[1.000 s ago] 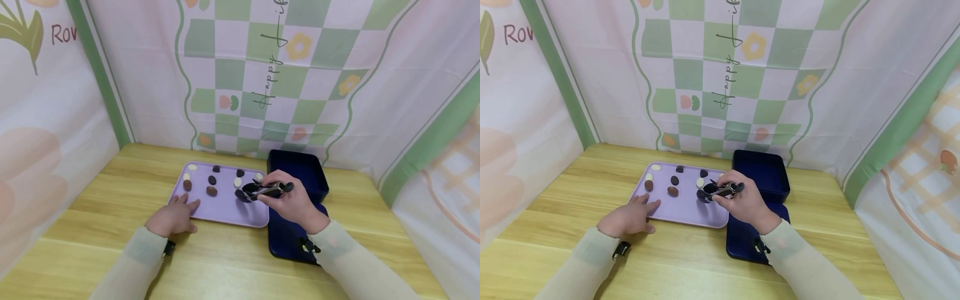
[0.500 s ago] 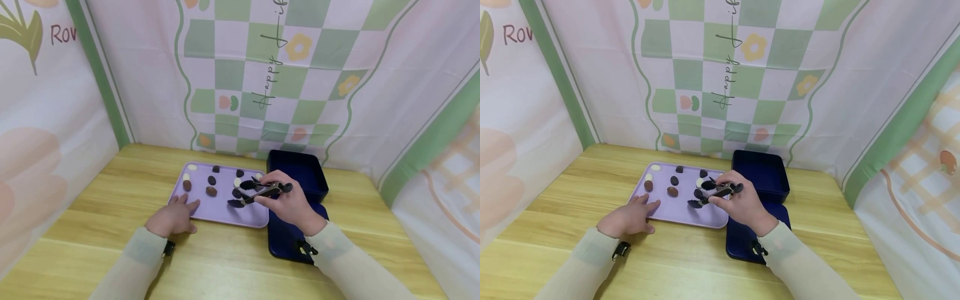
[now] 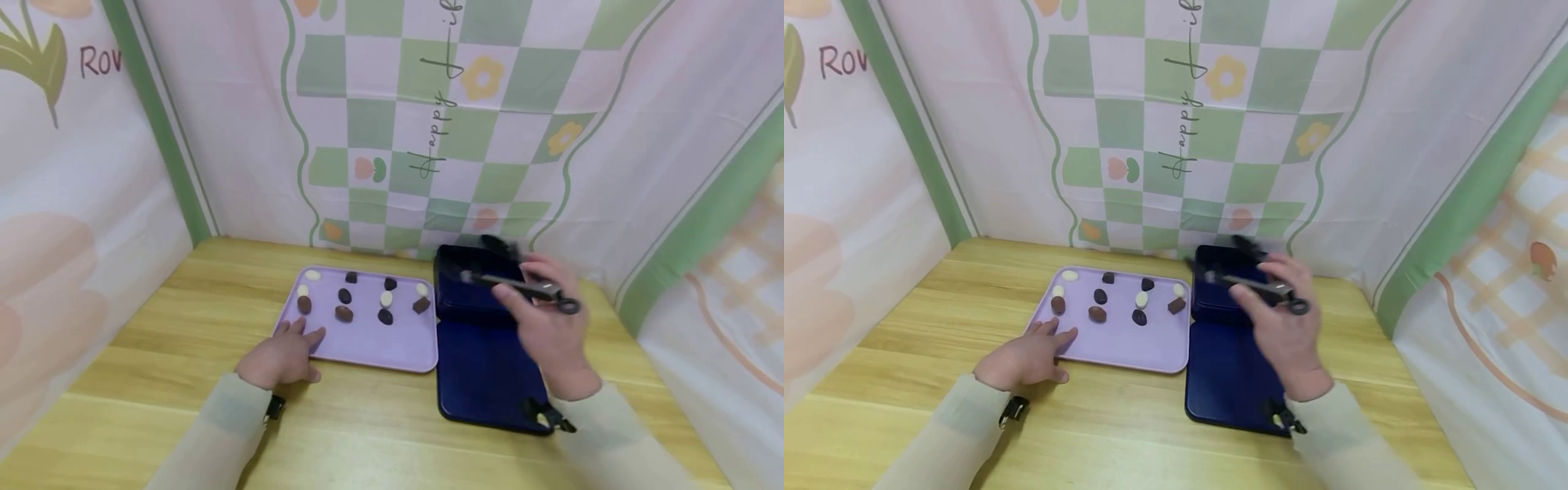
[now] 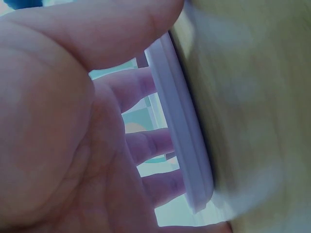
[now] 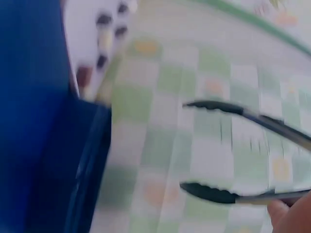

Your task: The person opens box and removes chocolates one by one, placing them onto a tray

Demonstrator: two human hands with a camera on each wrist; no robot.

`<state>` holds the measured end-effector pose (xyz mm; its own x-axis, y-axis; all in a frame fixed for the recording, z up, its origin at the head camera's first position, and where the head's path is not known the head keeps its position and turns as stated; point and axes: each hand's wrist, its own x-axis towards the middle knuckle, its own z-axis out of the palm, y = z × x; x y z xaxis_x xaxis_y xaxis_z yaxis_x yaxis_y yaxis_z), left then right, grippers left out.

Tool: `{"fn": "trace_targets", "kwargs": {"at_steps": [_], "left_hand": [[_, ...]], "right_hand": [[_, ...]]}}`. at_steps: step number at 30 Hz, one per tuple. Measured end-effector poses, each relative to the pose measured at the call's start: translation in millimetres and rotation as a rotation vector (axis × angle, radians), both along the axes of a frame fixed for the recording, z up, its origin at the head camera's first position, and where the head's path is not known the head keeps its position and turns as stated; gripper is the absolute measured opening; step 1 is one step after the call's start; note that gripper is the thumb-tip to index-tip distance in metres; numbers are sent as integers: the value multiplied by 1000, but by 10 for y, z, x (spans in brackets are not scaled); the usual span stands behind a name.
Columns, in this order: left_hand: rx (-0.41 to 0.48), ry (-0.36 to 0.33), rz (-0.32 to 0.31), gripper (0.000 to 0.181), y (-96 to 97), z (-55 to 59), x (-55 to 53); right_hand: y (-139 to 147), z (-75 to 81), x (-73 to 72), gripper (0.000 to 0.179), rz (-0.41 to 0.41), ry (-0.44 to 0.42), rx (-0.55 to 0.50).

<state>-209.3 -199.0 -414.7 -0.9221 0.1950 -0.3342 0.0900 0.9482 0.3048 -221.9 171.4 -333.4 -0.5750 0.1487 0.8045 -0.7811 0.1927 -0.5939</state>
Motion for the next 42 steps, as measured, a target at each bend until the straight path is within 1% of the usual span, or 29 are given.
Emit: {"fn": "trace_targets", "kwargs": {"at_steps": [1,3,4,6,7,8,10,11,12,13,14,15,17,18,20,22,23,25,29,30,32,34,35,37,40,42], "left_hand": [[2,-1,2,80,0,-2,3],[4,-3,1,80,-2,1,9],[5,-5,2,80,-3,1,12],[4,-6,2,79,-1,7,20],[5,-6,1,80,0,6,23],[5,-5,-1,80,2,10,27],[5,-4,-3,80,5,6,27],[5,-2,-5,80,5,5,27],[6,-3,-4,80,5,3,27],[6,-2,-5,80,4,0,26],[6,-3,-4,80,4,-3,26],[5,-3,-3,80,2,-8,24],[5,-3,-2,79,1,-12,25],[5,-3,-3,79,2,-15,24],[6,0,-3,79,3,-18,23],[9,1,-4,79,7,-12,27],[10,2,-5,79,10,-8,28],[12,3,-5,79,15,1,28],[3,-1,-4,79,20,11,32],[2,-3,-2,79,21,11,31],[0,-6,3,79,23,15,33],[1,-7,5,79,26,12,28],[3,-6,5,79,27,10,25],[7,-4,5,79,27,8,20],[5,-1,5,79,25,3,12],[4,0,6,79,26,6,6]], "right_hand": [[126,11,-45,44,-47,-20,-71],[403,22,-142,45,-201,-76,-147],[545,35,-182,45,-294,-130,-168],[849,39,-249,46,-381,-268,-246],[999,24,-286,48,-424,-332,-261],[1152,1,-318,48,-445,-399,-279],[1448,-57,-373,52,-412,-539,-343],[1583,-100,-395,55,-402,-603,-340],[1702,-152,-420,60,-407,-655,-316],[1808,-203,-438,62,-412,-719,-278],[1905,-255,-450,71,-420,-772,-214],[1987,-306,-460,79,-426,-816,-152],[2114,-406,-475,83,-458,-877,-37],[2163,-448,-475,84,-462,-898,0],[2235,-518,-469,79,-470,-918,79],[2277,-568,-462,65,-473,-939,136],[2290,-586,-457,65,-476,-941,185],[2328,-614,-454,68,-483,-922,332],[2396,-649,-440,80,-471,-874,495],[2414,-652,-434,82,-462,-864,524],[2437,-649,-413,83,-429,-875,534],[2459,-632,-395,84,-400,-867,576],[2470,-624,-386,83,-390,-853,608],[2492,-617,-372,75,-367,-819,661],[2537,-633,-354,62,-348,-737,763],[2580,-661,-346,59,-335,-698,835]]}}
